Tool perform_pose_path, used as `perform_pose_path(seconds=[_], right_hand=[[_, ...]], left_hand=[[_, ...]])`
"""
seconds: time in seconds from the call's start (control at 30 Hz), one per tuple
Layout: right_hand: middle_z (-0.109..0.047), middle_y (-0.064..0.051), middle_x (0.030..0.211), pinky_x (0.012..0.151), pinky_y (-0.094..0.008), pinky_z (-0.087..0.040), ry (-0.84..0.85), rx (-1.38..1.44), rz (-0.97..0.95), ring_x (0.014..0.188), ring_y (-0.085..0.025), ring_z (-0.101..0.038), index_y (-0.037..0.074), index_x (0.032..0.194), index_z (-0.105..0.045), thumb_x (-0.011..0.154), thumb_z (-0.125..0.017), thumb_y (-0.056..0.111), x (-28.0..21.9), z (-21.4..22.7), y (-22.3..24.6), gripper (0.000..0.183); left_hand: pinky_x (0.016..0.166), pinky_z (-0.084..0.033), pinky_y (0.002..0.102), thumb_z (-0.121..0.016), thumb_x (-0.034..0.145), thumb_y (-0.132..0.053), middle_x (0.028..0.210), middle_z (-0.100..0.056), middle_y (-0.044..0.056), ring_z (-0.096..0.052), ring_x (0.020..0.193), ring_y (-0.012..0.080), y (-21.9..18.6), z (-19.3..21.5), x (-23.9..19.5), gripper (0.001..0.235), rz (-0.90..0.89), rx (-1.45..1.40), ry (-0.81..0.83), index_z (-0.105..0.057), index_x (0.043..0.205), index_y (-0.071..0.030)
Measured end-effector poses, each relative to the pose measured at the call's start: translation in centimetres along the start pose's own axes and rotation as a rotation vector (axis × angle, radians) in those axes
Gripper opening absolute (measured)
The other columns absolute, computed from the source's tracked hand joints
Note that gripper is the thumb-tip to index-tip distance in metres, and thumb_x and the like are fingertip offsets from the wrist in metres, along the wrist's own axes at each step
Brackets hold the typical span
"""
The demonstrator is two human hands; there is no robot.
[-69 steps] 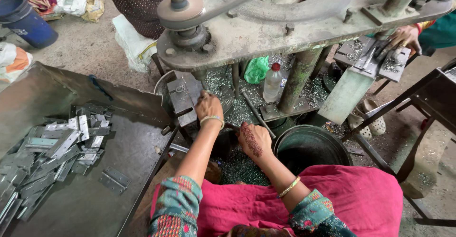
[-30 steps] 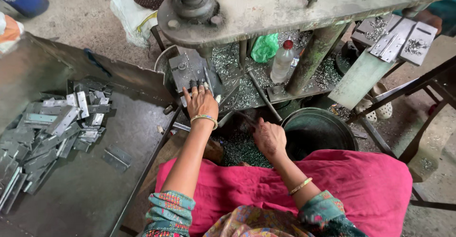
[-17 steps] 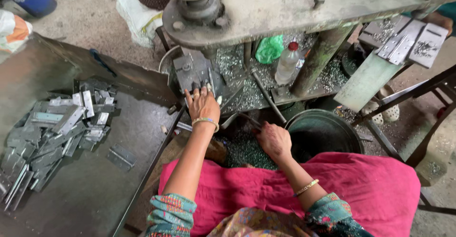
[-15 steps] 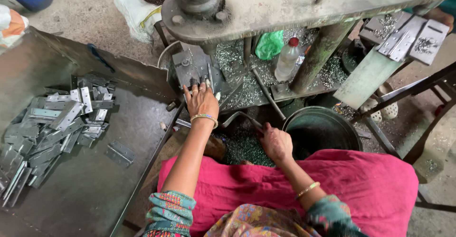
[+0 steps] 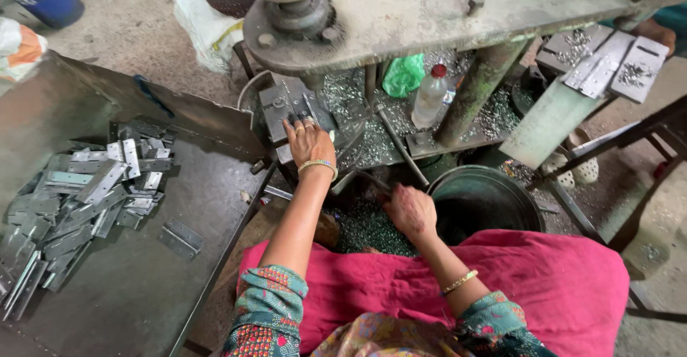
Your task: The person operates a manual punch press to process metal hinges. They pick up individual metal pieces, place them into the machine, press down on a lever, and then move the processed parts into a collection tray.
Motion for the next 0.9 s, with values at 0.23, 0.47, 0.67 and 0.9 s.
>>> perform_pose_path(seconds=[0.23, 0.47, 0.67, 0.9], right_hand=[[-0.071, -0.015, 0.074, 0.062, -0.049, -0.056, 0.072, 0.052, -0.083, 0.074, -0.037, -0.072, 0.007, 0.099, -0.067, 0.084, -0.069, 0.036, -1.0, -1.1, -0.3, 0.032], [-0.070, -0.015, 0.072, 0.063, -0.048, -0.055, 0.031, -0.112, 0.016, 0.069, -0.036, -0.070, 0.006, 0.082, -0.070, 0.091, -0.067, 0.046, 3.4, 2.6, 2.7, 0.041], [-0.070, -0.016, 0.072, 0.059, -0.048, -0.056, 0.039, -0.012, -0.062, 0.069, -0.035, -0.071, 0.006, 0.090, -0.068, 0.085, -0.069, 0.037, -0.8, -0.6, 0.0, 0.032], [-0.071, -0.017, 0.073, 0.060, -0.050, -0.056, 0.010, 0.044, -0.074, 0.070, -0.038, -0.071, 0.006, 0.098, -0.066, 0.083, -0.069, 0.035, -0.9, -1.7, -0.6, 0.033]], left_hand=[[0.124, -0.020, 0.047, -0.050, 0.098, -0.017, 0.131, -0.066, 0.012, -0.057, 0.125, 0.0284, 2.1, -0.4, -1.9, 0.040, -0.056, -0.095, -0.339, -0.070, 0.128, 0.000], [0.126, -0.020, 0.048, -0.050, 0.102, -0.017, 0.127, -0.068, 0.011, -0.056, 0.128, 0.0289, 0.8, 0.6, 0.8, 0.029, -0.040, -0.103, 0.008, -0.076, 0.110, -0.007], [0.123, -0.023, 0.048, -0.052, 0.099, -0.015, 0.125, -0.068, 0.010, -0.056, 0.126, 0.0275, 0.4, -1.9, 2.1, 0.031, -0.033, -0.024, -0.124, -0.075, 0.115, -0.004], [0.124, -0.022, 0.048, -0.050, 0.101, -0.021, 0.123, -0.069, 0.012, -0.057, 0.125, 0.0296, 1.3, -2.4, 1.0, 0.033, -0.061, -0.104, -0.111, -0.074, 0.117, -0.004]])
Point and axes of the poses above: each hand's wrist, its own x-axis towards the middle knuckle, its own z-axis out of the back of the hand, y = z × x, the point moved 2 cm from there along x, towards the middle knuckle
